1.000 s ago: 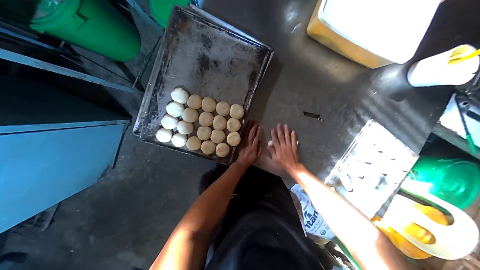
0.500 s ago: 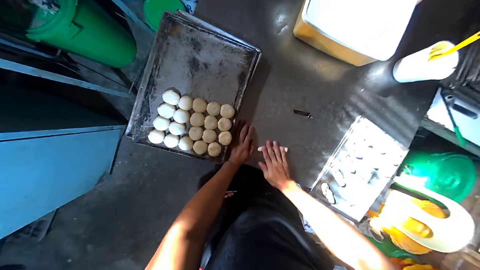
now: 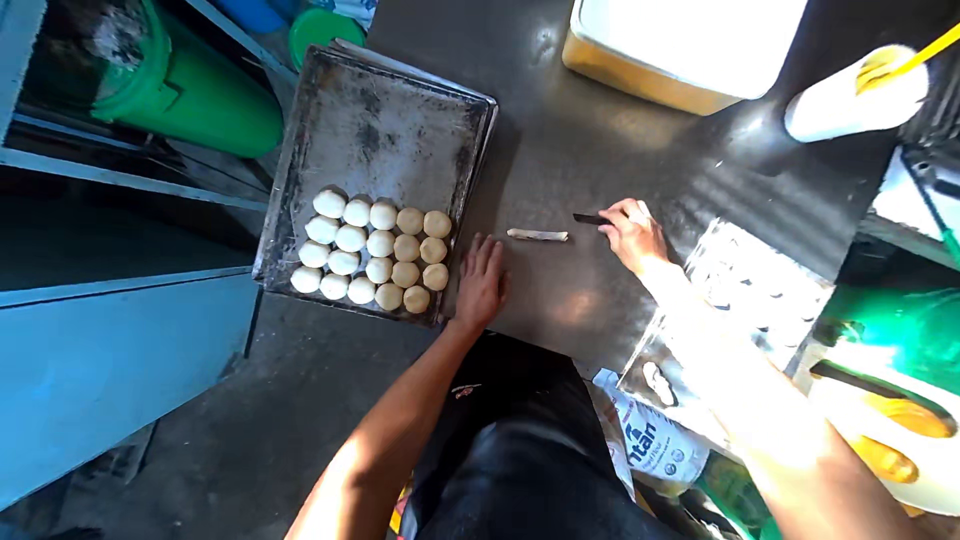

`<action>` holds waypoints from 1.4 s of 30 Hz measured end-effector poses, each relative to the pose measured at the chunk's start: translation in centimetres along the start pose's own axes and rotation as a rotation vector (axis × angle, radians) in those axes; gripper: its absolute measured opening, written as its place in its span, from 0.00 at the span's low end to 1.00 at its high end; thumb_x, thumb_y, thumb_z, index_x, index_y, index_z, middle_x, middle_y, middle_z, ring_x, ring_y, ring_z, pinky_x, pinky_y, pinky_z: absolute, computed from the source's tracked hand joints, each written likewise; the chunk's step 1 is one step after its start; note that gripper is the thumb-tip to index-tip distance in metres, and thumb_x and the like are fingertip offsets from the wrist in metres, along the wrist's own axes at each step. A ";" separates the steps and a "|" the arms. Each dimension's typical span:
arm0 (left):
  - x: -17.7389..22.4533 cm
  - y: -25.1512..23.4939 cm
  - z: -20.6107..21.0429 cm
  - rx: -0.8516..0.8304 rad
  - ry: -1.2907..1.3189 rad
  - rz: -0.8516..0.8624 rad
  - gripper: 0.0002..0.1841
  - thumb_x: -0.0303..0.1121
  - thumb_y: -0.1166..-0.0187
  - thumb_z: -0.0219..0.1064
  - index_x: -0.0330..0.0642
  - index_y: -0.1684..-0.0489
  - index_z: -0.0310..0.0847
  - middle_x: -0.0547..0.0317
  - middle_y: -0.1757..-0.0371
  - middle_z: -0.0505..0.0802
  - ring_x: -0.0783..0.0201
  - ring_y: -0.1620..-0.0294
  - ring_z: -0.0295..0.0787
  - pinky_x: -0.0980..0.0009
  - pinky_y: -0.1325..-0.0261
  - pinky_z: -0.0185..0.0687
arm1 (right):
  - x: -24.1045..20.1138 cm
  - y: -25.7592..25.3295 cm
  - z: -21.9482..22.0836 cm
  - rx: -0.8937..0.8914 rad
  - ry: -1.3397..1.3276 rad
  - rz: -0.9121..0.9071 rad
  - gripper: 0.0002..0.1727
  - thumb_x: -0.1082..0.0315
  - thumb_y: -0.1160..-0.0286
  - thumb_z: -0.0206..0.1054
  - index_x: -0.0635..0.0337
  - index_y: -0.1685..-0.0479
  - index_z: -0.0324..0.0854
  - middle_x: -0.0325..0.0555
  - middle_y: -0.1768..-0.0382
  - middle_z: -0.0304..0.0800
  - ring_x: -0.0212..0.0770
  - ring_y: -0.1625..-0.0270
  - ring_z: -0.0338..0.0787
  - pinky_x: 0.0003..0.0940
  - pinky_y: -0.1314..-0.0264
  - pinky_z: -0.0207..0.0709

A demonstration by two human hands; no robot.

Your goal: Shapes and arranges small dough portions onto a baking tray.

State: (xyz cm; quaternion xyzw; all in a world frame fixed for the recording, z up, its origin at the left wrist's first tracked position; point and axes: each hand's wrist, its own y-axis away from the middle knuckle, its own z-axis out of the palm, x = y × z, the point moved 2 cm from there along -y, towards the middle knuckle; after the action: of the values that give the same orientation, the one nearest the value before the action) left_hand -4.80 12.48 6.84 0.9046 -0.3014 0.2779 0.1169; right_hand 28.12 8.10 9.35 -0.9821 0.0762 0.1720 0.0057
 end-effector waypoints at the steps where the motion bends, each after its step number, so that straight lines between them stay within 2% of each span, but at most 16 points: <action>1: 1.0 -1.2 0.4 0.020 -0.013 0.076 0.30 0.43 0.15 0.61 0.41 0.14 0.67 0.44 0.11 0.69 0.46 0.06 0.54 0.42 0.08 0.53 | 0.6 0.8 0.5 -0.026 0.015 -0.023 0.12 0.65 0.19 0.69 0.54 0.42 0.90 0.54 0.41 0.88 0.58 0.37 0.87 0.57 0.40 0.84; 5: 5.1 -6.1 3.2 -0.102 -0.106 0.209 0.33 0.48 0.12 0.56 0.42 0.10 0.61 0.46 0.08 0.65 0.49 0.04 0.48 0.44 0.04 0.41 | 0.7 0.7 1.9 0.034 0.100 -0.040 0.12 0.67 0.16 0.63 0.55 0.44 0.91 0.53 0.45 0.89 0.57 0.41 0.90 0.54 0.47 0.86; 8: 6.5 -6.9 5.2 -0.191 -0.216 0.267 0.34 0.51 0.10 0.50 0.43 0.07 0.57 0.49 0.05 0.58 0.50 0.03 0.41 0.42 0.04 0.35 | 0.0 0.9 1.7 0.099 0.011 0.135 0.13 0.64 0.17 0.61 0.56 0.48 0.91 0.52 0.48 0.91 0.53 0.43 0.91 0.52 0.46 0.85; 9: 6.6 -6.4 5.8 -0.212 -0.241 0.288 0.34 0.51 0.10 0.49 0.43 0.07 0.56 0.50 0.04 0.56 0.51 0.02 0.39 0.42 0.04 0.34 | -0.4 1.3 1.2 0.118 -0.156 0.248 0.13 0.65 0.18 0.62 0.60 0.48 0.91 0.53 0.49 0.91 0.50 0.45 0.91 0.49 0.42 0.85; 11: 6.4 -4.6 6.5 -0.215 -0.244 0.328 0.34 0.49 0.10 0.50 0.45 0.05 0.54 0.53 0.03 0.52 0.54 0.02 0.35 0.43 0.03 0.32 | -1.2 3.1 -0.1 0.115 -0.637 0.497 0.12 0.64 0.17 0.64 0.60 0.43 0.84 0.50 0.49 0.91 0.43 0.51 0.95 0.43 0.47 0.91; 13: 6.0 -2.7 6.3 -0.198 -0.177 0.349 0.33 0.45 0.12 0.55 0.48 0.06 0.56 0.57 0.02 0.52 0.58 0.02 0.35 0.46 0.03 0.34 | -3.1 4.0 -1.4 0.138 -1.156 0.681 0.07 0.70 0.16 0.59 0.56 0.45 0.77 0.46 0.46 0.91 0.44 0.46 0.94 0.44 0.44 0.91; 15: 5.4 -1.4 5.3 -0.140 -0.062 0.326 0.32 0.40 0.14 0.60 0.51 0.08 0.60 0.57 0.03 0.55 0.57 0.02 0.39 0.45 0.03 0.36 | -5.2 4.3 -2.0 0.210 -1.480 0.751 0.08 0.73 0.15 0.52 0.54 0.47 0.73 0.45 0.49 0.89 0.44 0.44 0.92 0.42 0.43 0.89; 17: 4.3 -1.3 3.6 -0.041 0.055 0.220 0.31 0.38 0.16 0.63 0.49 0.11 0.65 0.51 0.06 0.63 0.52 0.04 0.49 0.44 0.05 0.46 | -6.9 4.2 -2.3 0.231 -1.645 0.670 0.11 0.74 0.15 0.47 0.53 0.48 0.74 0.46 0.48 0.88 0.45 0.42 0.92 0.41 0.43 0.89; 20: 2.5 -2.3 1.3 0.054 0.191 -0.008 0.30 0.36 0.20 0.71 0.43 0.17 0.72 0.41 0.20 0.78 0.44 0.21 0.76 0.48 0.22 0.76 | -9.0 3.7 -2.8 0.060 -1.412 0.552 0.09 0.74 0.17 0.52 0.54 0.49 0.76 0.45 0.50 0.91 0.40 0.53 0.94 0.34 0.54 0.90; 22: 1.1 -3.1 0.7 0.053 0.228 -0.057 0.26 0.35 0.22 0.73 0.41 0.24 0.78 0.40 0.33 0.85 0.43 0.32 0.83 0.49 0.30 0.83 | -10.2 3.0 -1.9 -0.009 -0.962 0.399 0.06 0.74 0.20 0.65 0.61 0.50 0.82 0.46 0.58 0.95 0.40 0.64 0.97 0.36 0.61 0.94; 23: 0.4 -3.6 0.6 0.032 0.234 -0.057 0.22 0.34 0.21 0.72 0.41 0.29 0.82 0.41 0.37 0.87 0.45 0.35 0.85 0.50 0.31 0.84 | -10.7 2.7 -1.0 -0.038 -0.704 0.280 0.07 0.71 0.19 0.67 0.60 0.49 0.86 0.45 0.57 0.92 0.37 0.64 0.94 0.35 0.58 0.93; 25: -0.3 -4.3 0.7 -0.009 0.240 -0.035 0.15 0.33 0.20 0.70 0.42 0.38 0.87 0.45 0.43 0.88 0.48 0.39 0.87 0.52 0.33 0.85 | -10.9 2.9 1.0 0.002 -0.383 0.024 0.12 0.71 0.20 0.66 0.55 0.45 0.92 0.50 0.57 0.88 0.43 0.60 0.89 0.41 0.54 0.87; 27: -0.7 -4.9 0.9 -0.027 0.239 -0.018 0.10 0.32 0.19 0.69 0.43 0.45 0.89 0.48 0.47 0.89 0.51 0.42 0.87 0.55 0.35 0.86 | -10.6 3.0 2.4 0.011 -0.234 -0.105 0.18 0.71 0.20 0.62 0.46 0.39 0.92 0.49 0.57 0.86 0.44 0.64 0.87 0.42 0.64 0.85; 29: -0.9 -5.1 0.9 -0.046 0.239 -0.017 0.10 0.31 0.19 0.68 0.43 0.46 0.90 0.49 0.47 0.89 0.52 0.43 0.88 0.56 0.35 0.86 | -10.5 3.0 3.0 -0.017 -0.188 -0.150 0.21 0.73 0.22 0.62 0.42 0.36 0.91 0.50 0.56 0.86 0.44 0.66 0.87 0.43 0.69 0.83; 36: -1.7 -5.7 1.3 -0.078 0.250 -0.011 0.10 0.31 0.20 0.69 0.45 0.47 0.91 0.51 0.49 0.88 0.55 0.45 0.88 0.57 0.37 0.87 | -10.7 1.9 4.4 -0.077 -0.103 -0.210 0.24 0.76 0.27 0.64 0.42 0.36 0.91 0.51 0.54 0.85 0.46 0.65 0.87 0.45 0.69 0.81; 42: -1.6 -6.2 0.9 -0.123 0.234 -0.032 0.09 0.31 0.19 0.68 0.46 0.48 0.93 0.51 0.46 0.89 0.55 0.44 0.88 0.57 0.35 0.87 | -11.9 1.5 5.2 -0.068 0.004 -0.272 0.22 0.74 0.27 0.62 0.48 0.36 0.90 0.55 0.57 0.84 0.51 0.69 0.87 0.46 0.74 0.80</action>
State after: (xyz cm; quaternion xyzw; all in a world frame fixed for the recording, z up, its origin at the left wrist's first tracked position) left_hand -1.67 17.83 4.88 0.8618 -0.2878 0.3605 0.2107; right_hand 15.11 8.57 8.50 -0.9834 -0.0632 0.1702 -0.0046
